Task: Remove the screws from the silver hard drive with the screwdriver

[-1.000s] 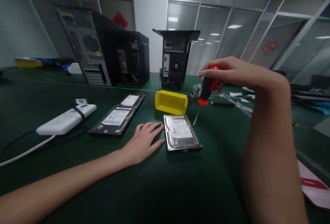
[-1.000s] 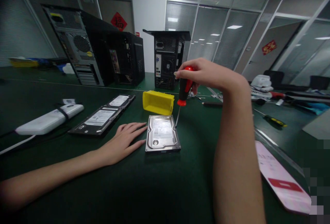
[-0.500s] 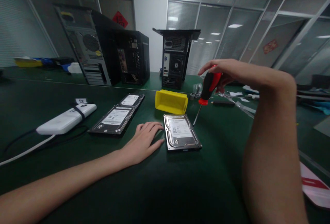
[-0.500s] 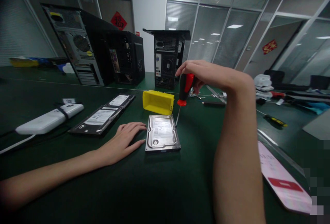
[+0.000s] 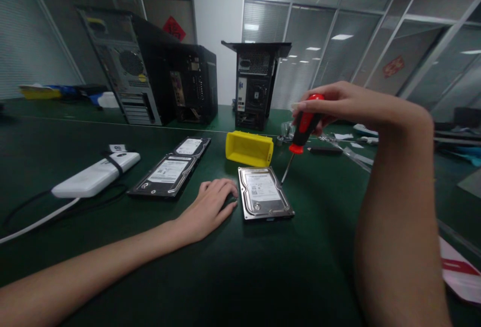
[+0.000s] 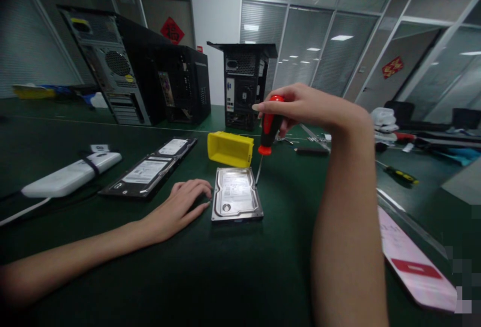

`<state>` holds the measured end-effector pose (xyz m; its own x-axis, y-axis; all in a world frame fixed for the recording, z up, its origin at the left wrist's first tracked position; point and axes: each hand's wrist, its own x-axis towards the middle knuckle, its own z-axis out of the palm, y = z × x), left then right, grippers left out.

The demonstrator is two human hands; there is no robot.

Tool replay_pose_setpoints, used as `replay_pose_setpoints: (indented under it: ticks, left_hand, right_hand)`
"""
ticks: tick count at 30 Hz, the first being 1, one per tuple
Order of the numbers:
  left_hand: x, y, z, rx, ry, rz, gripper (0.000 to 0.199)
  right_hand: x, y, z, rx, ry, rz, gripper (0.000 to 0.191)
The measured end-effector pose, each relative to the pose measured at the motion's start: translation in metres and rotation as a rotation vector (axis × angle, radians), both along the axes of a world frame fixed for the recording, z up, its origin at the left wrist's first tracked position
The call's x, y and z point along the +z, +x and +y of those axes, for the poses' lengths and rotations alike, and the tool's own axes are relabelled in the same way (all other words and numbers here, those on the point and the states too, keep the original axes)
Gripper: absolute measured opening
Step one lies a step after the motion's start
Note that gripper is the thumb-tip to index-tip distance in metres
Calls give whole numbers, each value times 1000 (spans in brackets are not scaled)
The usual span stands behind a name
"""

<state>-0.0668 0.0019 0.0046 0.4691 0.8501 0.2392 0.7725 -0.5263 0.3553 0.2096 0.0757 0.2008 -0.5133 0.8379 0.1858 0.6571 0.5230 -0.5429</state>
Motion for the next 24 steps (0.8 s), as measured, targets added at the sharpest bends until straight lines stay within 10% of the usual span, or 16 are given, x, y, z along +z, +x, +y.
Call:
replay_pose_setpoints:
  ticks: [15, 24]
  left_hand:
    - [5, 3, 4, -5, 22, -153, 20]
    - [24, 60, 44, -70, -22, -172, 29]
  right_hand:
    - [-1, 6, 5, -119, 24, -64, 44]
    - [1, 0, -1, -118, 12, -55, 45]
